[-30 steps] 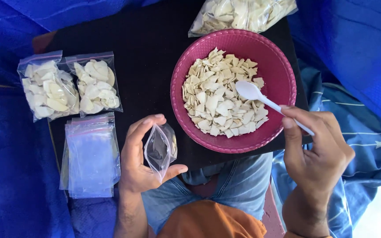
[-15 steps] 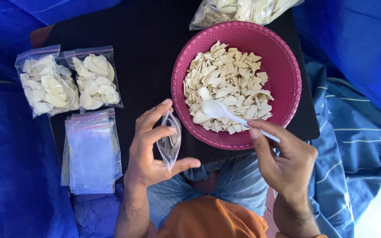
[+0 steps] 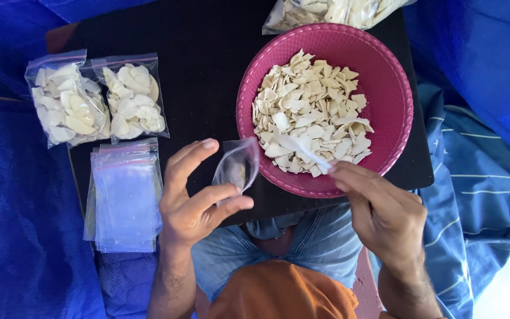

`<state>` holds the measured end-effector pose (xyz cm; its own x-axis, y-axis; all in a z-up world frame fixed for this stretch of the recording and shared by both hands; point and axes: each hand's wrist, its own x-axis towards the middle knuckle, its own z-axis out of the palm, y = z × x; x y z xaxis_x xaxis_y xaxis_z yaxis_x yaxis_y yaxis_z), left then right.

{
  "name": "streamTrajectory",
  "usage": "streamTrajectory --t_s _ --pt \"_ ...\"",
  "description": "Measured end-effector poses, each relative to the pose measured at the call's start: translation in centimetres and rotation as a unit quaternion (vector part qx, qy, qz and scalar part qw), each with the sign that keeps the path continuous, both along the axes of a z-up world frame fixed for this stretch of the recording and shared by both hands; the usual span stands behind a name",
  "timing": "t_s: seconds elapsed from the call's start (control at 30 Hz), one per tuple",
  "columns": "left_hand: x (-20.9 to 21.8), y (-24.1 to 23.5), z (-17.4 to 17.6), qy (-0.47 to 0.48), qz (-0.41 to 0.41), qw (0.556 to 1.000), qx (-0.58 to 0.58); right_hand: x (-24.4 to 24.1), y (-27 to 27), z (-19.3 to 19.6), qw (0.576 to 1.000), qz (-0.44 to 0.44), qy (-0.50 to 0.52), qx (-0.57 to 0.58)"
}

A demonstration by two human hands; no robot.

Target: Bagging dried food flakes from a bowl into small plastic bags using a spoon.

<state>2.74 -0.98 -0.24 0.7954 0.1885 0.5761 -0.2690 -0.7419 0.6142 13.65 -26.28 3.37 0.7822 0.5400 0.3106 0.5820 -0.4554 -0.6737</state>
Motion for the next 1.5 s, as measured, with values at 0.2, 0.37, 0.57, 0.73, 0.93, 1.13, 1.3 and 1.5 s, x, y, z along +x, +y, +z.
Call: streamTrajectory --t_s 0.2,0.37,0.57,0.73,0.93,1.13,1.3,1.5 --pt "0.2 0.8 1.3 -0.051 0.059 0.992 0.102 -0.6 -0.2 -0.1 0.999 -0.036 0.035 0.003" --pt "0.2 0.1 0.9 -0.047 0.074 0.984 0.156 -1.5 -0.6 -0.9 0.975 -0.103 0.175 0.095" --pt "0.2 -1.3 0.0 -0.087 0.053 0.98 0.172 -1.9 -0.7 -2.7 0.939 -0.12 0.237 0.219" --pt "0.4 -2.0 0.5 -0.154 0.04 0.977 0.142 -1.7 -0.3 -3.4 0.934 -0.123 0.22 0.253" --pt "0.1 -1.5 1.4 -0.124 0.074 0.983 0.111 -1.5 -0.5 -3.3 0.909 -0.135 0.237 0.317" --pt "0.3 -0.6 3.7 -0.13 0.083 0.976 0.154 -1.8 -1.8 -1.2 0.91 -0.109 0.215 0.336" --pt "0.2 -2.0 1.3 -0.167 0.087 0.957 0.221 -2.9 -1.0 0.9 0.931 -0.095 0.21 0.283" --pt "-0.7 -3.6 0.5 -0.202 0.095 0.945 0.241 -4.3 0.8 -1.1 0.943 -0.066 0.204 0.256"
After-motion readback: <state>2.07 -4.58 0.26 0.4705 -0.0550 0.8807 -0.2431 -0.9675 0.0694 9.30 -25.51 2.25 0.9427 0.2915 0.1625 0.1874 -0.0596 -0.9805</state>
